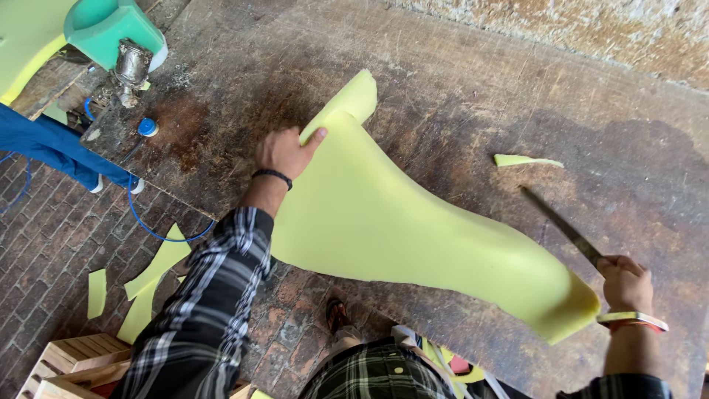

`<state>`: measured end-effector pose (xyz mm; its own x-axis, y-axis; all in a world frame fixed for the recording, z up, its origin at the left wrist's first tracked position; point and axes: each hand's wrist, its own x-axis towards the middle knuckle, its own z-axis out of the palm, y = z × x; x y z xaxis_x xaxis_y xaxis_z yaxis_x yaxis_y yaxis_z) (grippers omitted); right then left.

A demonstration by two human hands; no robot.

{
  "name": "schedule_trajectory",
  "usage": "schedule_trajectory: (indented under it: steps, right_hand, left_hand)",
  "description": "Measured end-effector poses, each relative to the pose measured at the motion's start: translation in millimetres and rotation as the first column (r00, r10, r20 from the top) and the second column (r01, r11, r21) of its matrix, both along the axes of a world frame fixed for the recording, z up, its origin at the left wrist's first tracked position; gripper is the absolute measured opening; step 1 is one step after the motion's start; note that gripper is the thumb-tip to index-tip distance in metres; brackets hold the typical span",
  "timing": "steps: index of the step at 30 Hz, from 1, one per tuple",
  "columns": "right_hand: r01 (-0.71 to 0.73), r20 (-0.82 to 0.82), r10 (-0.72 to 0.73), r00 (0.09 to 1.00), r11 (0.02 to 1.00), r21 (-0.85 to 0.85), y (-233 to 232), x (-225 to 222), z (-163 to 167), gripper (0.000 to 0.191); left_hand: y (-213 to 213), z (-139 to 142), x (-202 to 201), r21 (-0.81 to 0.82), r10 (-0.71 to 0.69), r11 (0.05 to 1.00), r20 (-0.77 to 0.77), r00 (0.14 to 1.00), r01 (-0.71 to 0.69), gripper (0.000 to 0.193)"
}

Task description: The person cuts and shapes yellow foam pieces using a long serrated knife and a spray gun on a wooden workbench. They repeatedly trim edges, apply adhesive, and fit foam sections onto a wooden chair frame.

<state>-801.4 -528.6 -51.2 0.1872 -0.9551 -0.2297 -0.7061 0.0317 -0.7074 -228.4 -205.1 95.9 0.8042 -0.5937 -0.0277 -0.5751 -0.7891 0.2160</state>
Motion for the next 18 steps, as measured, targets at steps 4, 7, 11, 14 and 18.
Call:
schedule_trajectory:
  steps: [4, 7, 11, 14, 18]
  right_hand:
    - [-0.03, 0.27, -0.021, 0.963, 0.982, 0.184, 19.3, 74.4, 37.9, 0.024]
    - [-0.316, 0.518, 0.092, 0.85, 0.877, 0.362, 17.6, 133.6, 62.6, 0.031]
    - [-0.585, 0.683, 0.042, 0.729, 0.557, 0.589, 1.2, 193.9, 62.1, 0.04]
    - [-0.551, 0.595, 0.041, 0.803, 0.433, 0.714, -19.5, 217.7, 50.6, 0.045]
    - [-0.579, 0.584, 0.067, 0.809, 0.255, 0.774, -35.2, 242.7, 24.6, 0.051]
  left_hand:
    - [-36.5, -13.3, 20.9, 0.044, 0.095, 0.995, -0.041, 0.995, -0.093, 0.082]
    - [-51.2, -22.3, 36.6, 0.089, 0.1, 0.992, -0.096, 0.99, -0.092, 0.083]
    - [-69.9, -29.5, 56.9, 0.174, 0.041, 0.985, -0.145, 0.989, -0.015, 0.081]
    - [-92.7, -31.9, 71.0, 0.321, 0.044, 0.946, -0.237, 0.971, 0.035, 0.084]
    - [-127.5, -36.6, 90.7, 0.338, -0.018, 0.93, -0.356, 0.934, 0.146, 0.081]
